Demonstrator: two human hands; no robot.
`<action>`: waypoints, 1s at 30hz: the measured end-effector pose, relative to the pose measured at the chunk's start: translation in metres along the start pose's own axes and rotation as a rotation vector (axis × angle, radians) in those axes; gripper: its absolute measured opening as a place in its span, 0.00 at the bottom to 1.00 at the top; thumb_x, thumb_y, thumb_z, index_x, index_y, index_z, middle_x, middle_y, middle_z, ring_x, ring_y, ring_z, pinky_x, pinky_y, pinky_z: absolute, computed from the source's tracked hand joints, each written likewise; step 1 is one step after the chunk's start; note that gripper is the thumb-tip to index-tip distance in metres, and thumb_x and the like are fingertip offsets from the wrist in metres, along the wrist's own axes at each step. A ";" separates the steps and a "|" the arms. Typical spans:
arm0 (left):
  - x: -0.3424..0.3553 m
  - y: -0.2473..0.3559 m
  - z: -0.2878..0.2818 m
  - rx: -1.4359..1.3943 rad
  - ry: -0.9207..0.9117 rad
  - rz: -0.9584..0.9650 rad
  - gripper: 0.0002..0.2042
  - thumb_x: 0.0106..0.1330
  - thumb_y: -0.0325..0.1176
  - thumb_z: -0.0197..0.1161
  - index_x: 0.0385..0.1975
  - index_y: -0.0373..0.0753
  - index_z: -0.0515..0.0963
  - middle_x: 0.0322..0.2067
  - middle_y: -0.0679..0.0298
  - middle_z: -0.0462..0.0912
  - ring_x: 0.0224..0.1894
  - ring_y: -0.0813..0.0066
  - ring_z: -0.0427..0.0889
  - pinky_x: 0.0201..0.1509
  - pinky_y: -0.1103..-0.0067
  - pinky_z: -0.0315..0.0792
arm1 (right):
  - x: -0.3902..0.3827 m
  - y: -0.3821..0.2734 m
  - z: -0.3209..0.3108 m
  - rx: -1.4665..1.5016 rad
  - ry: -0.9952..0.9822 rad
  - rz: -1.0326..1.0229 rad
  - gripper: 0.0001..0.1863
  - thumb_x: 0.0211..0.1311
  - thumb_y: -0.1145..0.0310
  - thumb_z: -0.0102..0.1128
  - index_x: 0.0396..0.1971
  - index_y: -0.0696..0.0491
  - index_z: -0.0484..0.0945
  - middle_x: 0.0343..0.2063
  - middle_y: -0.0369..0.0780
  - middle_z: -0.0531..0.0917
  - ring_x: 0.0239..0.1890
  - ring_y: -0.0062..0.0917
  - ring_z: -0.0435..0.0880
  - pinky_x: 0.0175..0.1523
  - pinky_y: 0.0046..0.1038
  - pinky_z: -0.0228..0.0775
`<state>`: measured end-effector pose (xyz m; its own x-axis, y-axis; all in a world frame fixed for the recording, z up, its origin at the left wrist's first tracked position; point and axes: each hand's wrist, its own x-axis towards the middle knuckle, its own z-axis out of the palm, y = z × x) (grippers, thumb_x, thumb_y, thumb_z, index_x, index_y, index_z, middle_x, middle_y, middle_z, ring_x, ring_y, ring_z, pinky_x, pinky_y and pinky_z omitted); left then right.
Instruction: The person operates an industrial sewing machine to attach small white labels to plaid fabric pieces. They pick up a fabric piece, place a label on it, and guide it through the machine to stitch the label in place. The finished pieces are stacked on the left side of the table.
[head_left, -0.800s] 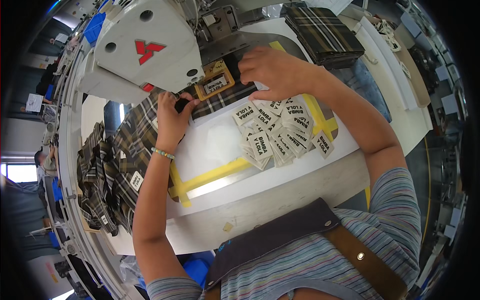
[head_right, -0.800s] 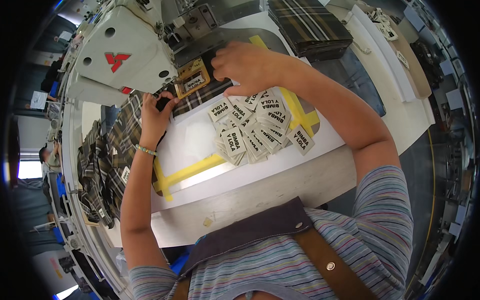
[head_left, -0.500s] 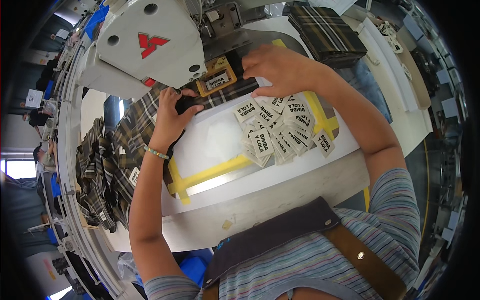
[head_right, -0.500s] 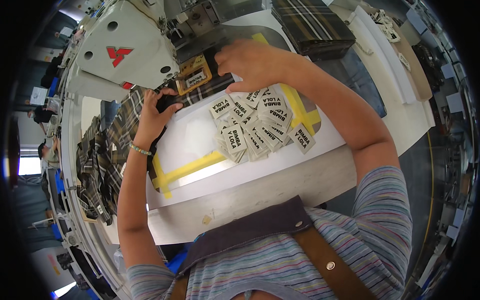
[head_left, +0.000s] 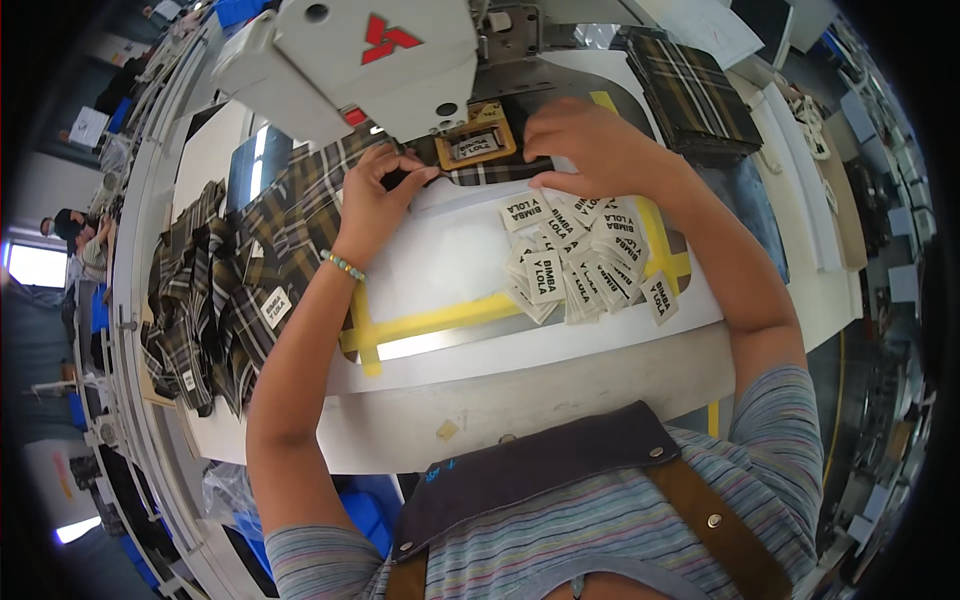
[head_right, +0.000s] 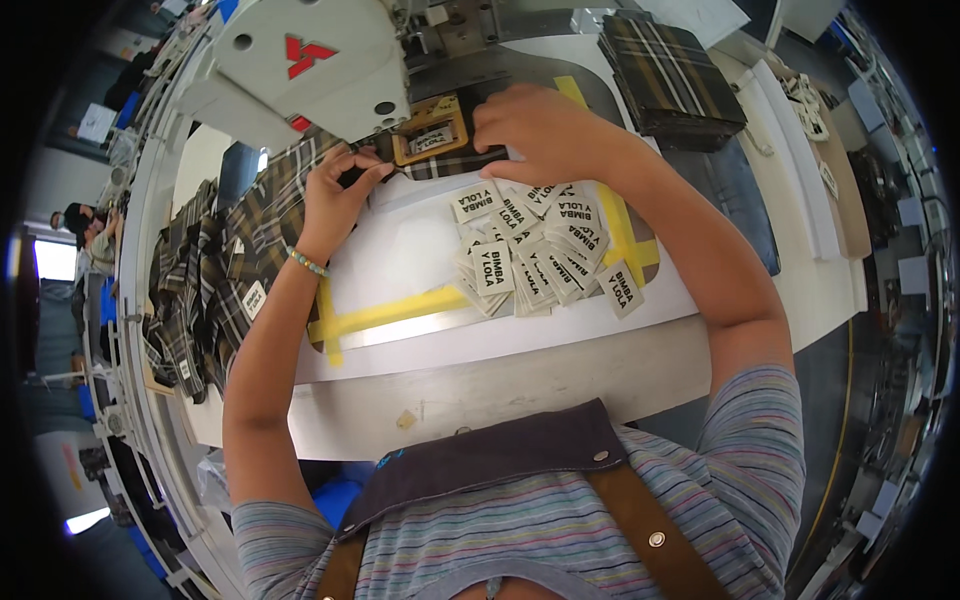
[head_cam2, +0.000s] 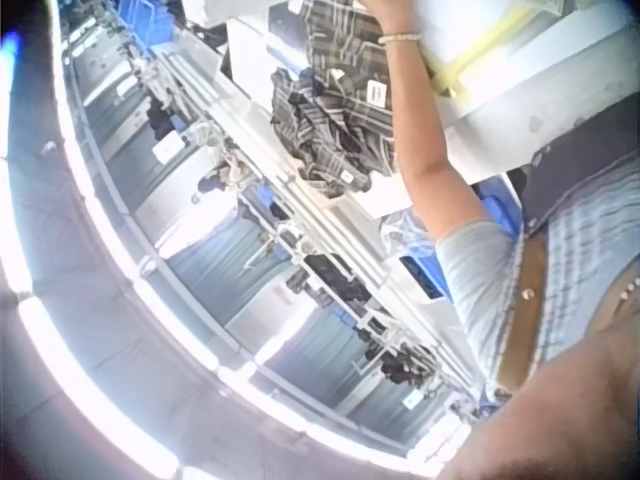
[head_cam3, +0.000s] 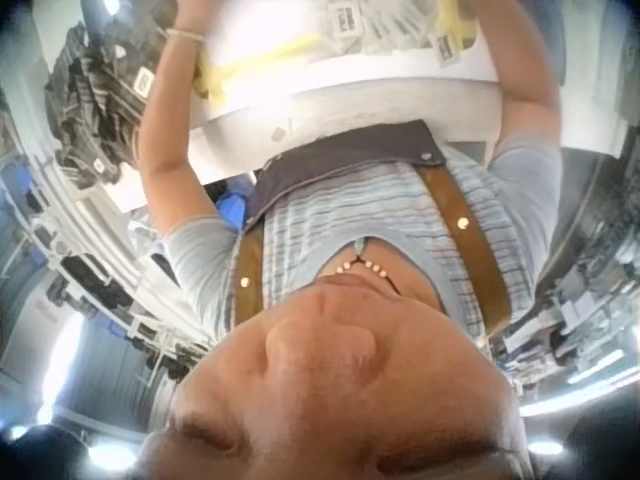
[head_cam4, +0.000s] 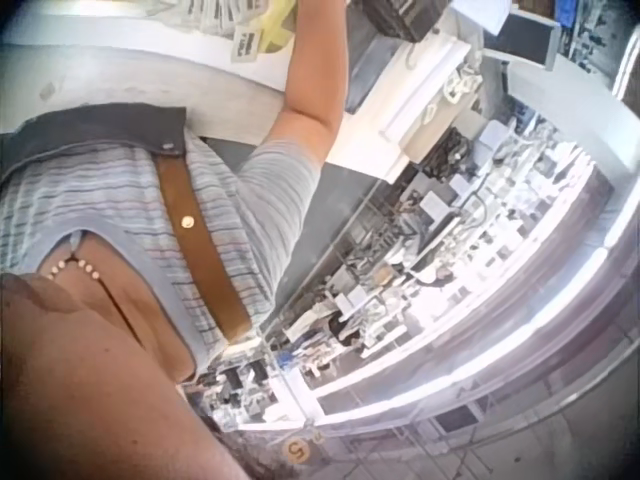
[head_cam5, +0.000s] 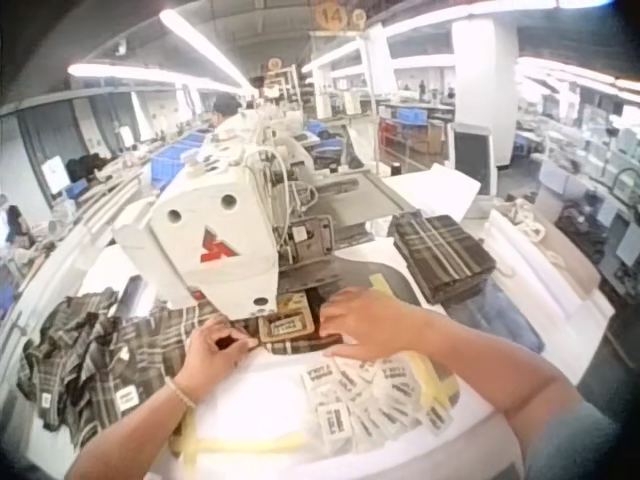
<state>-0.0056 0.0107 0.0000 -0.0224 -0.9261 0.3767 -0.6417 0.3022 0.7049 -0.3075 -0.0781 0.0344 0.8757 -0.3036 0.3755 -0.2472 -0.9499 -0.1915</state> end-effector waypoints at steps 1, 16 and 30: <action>0.001 -0.003 0.001 -0.029 0.010 -0.024 0.07 0.58 0.29 0.75 0.31 0.32 0.87 0.32 0.61 0.83 0.42 0.68 0.79 0.51 0.76 0.71 | 0.001 0.003 0.000 -0.058 0.041 -0.019 0.09 0.58 0.64 0.70 0.31 0.54 0.84 0.37 0.39 0.83 0.49 0.37 0.80 0.58 0.38 0.71; -0.017 0.012 -0.017 0.315 0.008 0.439 0.07 0.56 0.28 0.74 0.26 0.36 0.81 0.33 0.62 0.81 0.41 0.58 0.79 0.49 0.67 0.74 | 0.003 -0.003 -0.003 -0.067 -0.010 -0.049 0.14 0.59 0.61 0.70 0.35 0.57 0.85 0.39 0.42 0.84 0.49 0.41 0.80 0.58 0.39 0.71; -0.022 0.016 -0.020 0.320 -0.070 0.416 0.06 0.57 0.25 0.73 0.29 0.35 0.80 0.36 0.61 0.82 0.46 0.62 0.83 0.50 0.71 0.76 | 0.009 -0.016 0.010 -0.243 0.083 -0.276 0.02 0.48 0.73 0.64 0.21 0.53 0.80 0.29 0.34 0.81 0.40 0.28 0.81 0.53 0.31 0.74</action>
<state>-0.0001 0.0405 0.0153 -0.3689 -0.7589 0.5367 -0.7696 0.5732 0.2815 -0.2915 -0.0655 0.0321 0.8889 -0.0291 0.4571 -0.1066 -0.9838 0.1445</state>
